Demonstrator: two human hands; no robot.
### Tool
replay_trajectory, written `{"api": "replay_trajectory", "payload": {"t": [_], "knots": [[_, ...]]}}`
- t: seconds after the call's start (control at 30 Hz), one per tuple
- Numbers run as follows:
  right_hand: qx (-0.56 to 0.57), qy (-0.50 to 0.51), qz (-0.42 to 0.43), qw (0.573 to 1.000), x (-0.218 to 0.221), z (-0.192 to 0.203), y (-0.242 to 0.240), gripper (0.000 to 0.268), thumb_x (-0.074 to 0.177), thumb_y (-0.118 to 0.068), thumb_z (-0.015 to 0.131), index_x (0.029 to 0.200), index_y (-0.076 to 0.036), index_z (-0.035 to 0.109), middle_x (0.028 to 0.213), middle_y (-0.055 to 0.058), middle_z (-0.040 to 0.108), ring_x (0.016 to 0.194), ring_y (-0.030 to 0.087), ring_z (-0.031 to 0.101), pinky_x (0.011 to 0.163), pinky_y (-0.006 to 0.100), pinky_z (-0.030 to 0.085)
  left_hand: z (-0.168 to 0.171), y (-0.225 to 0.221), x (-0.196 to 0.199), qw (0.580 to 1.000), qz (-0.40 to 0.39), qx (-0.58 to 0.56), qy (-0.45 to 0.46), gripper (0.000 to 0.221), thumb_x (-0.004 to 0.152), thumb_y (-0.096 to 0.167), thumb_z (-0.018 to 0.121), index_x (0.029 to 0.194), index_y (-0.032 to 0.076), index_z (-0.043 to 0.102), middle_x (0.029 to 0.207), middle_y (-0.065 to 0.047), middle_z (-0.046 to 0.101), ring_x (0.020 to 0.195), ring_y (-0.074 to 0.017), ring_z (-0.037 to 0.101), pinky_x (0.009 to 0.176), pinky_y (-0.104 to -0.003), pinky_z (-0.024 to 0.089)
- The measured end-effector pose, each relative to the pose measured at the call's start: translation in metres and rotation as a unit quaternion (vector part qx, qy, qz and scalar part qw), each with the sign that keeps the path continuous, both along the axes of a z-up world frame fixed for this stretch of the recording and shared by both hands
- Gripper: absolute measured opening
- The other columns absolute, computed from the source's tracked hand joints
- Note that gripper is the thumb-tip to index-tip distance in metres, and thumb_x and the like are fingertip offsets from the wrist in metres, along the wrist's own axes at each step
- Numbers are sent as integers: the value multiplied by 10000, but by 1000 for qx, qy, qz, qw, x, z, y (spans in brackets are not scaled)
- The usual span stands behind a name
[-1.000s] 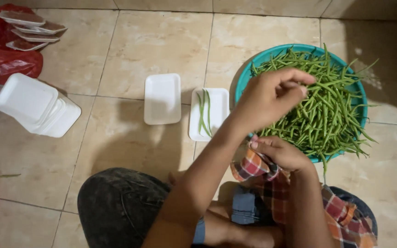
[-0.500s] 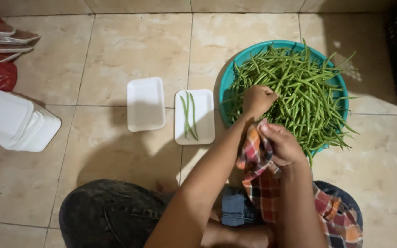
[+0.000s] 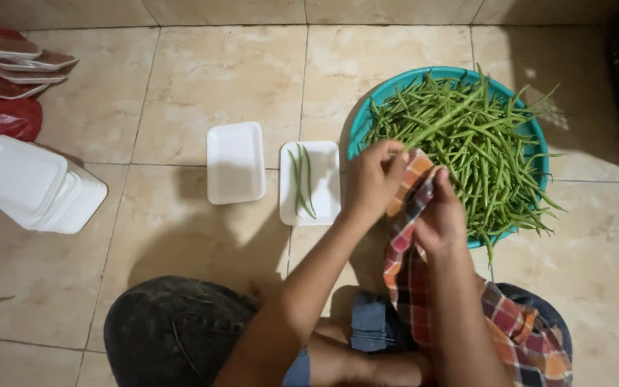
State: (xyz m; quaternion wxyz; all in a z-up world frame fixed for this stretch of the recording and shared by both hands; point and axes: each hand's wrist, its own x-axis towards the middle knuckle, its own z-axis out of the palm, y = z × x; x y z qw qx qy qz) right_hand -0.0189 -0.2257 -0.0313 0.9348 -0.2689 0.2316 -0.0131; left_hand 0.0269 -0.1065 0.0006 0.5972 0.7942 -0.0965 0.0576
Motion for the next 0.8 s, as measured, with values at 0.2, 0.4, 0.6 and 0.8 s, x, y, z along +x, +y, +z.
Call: {"api": "replay_trajectory", "payload": {"t": [0.2,0.4,0.6,0.8], "knots": [[12,-33,63,997,1,-33,22,313,986,-489,601,1083,-200,674,1166,94,681,1117,311,655,1038,539,517,-29,5,-22,992,15,113,-62,116,876,239,728,958,158,718,894,-99,757,894,-312,753,744,-438,613],[-61,11,35,997,-3,-52,35,268,1048,-378,588,1054,-126,677,961,57,674,894,236,664,860,442,578,-19,23,-39,980,-5,195,-48,140,950,243,665,981,132,744,953,-127,755,936,-373,739,779,-487,602],[-68,50,-2,996,-2,-63,37,210,1046,-271,612,1047,-71,676,905,76,690,842,235,683,805,400,600,-29,28,-50,969,-54,234,56,182,949,246,617,1006,116,731,987,-175,744,986,-417,725,872,-539,587],[-97,63,-13,993,-5,-50,46,223,1035,-264,636,950,-64,685,816,97,697,740,220,707,710,365,610,-37,40,-57,967,-52,227,103,173,942,323,654,1016,184,727,919,-122,759,949,-380,745,807,-526,607]]}}
